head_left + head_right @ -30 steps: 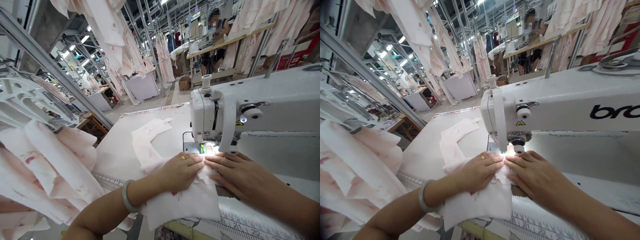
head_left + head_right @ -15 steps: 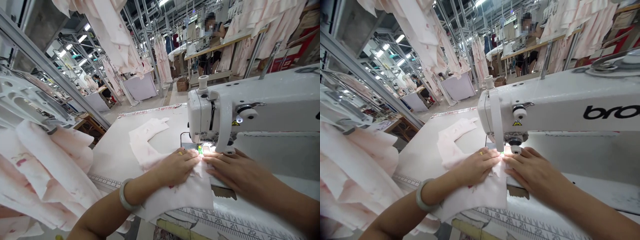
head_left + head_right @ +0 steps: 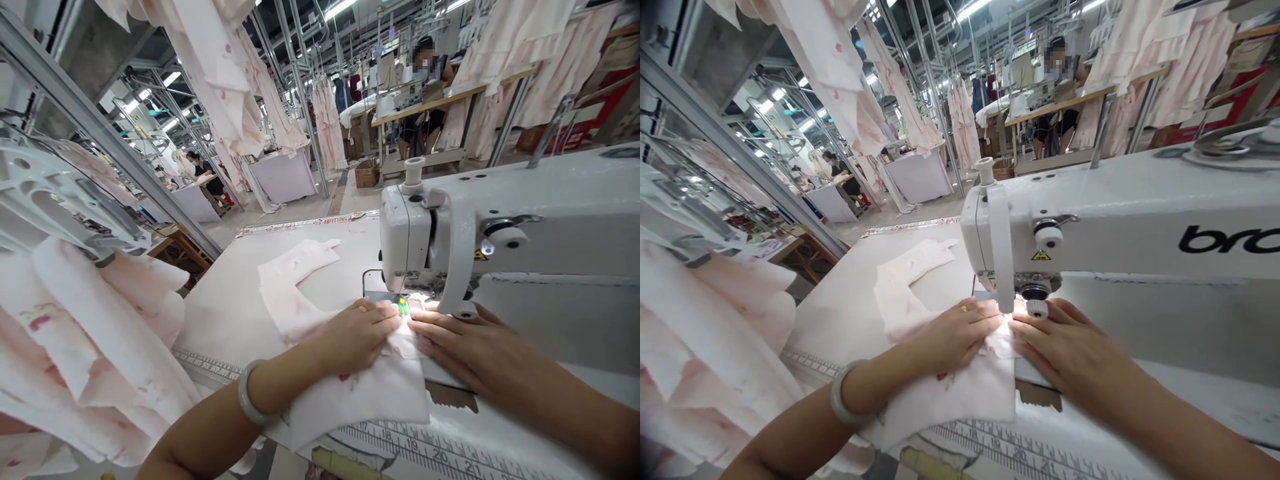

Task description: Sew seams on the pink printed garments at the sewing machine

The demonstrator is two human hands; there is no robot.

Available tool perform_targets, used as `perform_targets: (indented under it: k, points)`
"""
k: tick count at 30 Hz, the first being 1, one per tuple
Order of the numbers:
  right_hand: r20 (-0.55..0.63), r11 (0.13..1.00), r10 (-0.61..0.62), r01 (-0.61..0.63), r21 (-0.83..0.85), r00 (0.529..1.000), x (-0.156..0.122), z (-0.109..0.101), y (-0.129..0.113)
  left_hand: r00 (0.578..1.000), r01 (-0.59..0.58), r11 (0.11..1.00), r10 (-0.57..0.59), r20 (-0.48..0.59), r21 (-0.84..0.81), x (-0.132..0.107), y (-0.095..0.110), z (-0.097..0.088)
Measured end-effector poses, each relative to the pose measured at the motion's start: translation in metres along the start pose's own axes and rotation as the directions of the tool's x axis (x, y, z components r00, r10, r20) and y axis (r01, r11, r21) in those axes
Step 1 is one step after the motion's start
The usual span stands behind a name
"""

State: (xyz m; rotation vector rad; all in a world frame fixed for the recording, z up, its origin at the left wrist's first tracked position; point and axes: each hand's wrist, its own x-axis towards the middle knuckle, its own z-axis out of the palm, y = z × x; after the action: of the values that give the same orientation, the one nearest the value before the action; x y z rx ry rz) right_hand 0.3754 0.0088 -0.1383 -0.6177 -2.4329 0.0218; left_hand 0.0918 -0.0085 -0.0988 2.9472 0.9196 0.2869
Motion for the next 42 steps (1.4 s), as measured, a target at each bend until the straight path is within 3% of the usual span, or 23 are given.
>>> perform_targets:
  k: [11, 19, 22, 27, 32, 38, 42]
  points:
    - [0.027, 0.998, 0.037, -0.038, 0.040, 0.999, 0.000, -0.008, 0.006, 0.998, -0.066, 0.997, 0.066, 0.006, 0.049, 0.006, -0.023, 0.002]
    - [0.007, 0.996, -0.074, 0.073, 0.055, 0.997, 0.015, -0.025, -0.003, 0.983, -0.182, 0.983, 0.180, 0.044, 0.039, 0.004, -0.011, -0.013]
    - [0.037, 0.996, -0.083, 0.082, 0.048, 0.996, 0.016, -0.026, -0.006, 0.984, -0.164, 0.983, 0.156, 0.091, 0.084, 0.005, -0.004, -0.017]
    - [-0.051, 0.993, -0.109, 0.107, -0.041, 0.993, 0.011, -0.020, -0.004, 0.992, -0.129, 0.981, 0.128, 0.014, 0.144, 0.003, 0.000, -0.014]
    - [-0.035, 0.988, -0.109, 0.104, -0.115, 0.993, 0.006, -0.014, -0.001, 0.992, -0.127, 0.979, 0.126, 0.017, 0.163, 0.001, -0.001, -0.006]
    - [-0.003, 0.998, 0.021, -0.022, -0.051, 1.000, -0.002, -0.009, 0.008, 0.999, -0.036, 0.977, 0.035, 0.008, 0.210, 0.007, -0.003, 0.000]
    - [0.060, 1.000, 0.006, -0.005, -0.018, 0.998, -0.006, -0.007, 0.008, 0.997, -0.072, 0.982, 0.073, 0.001, 0.177, 0.005, -0.007, -0.002]
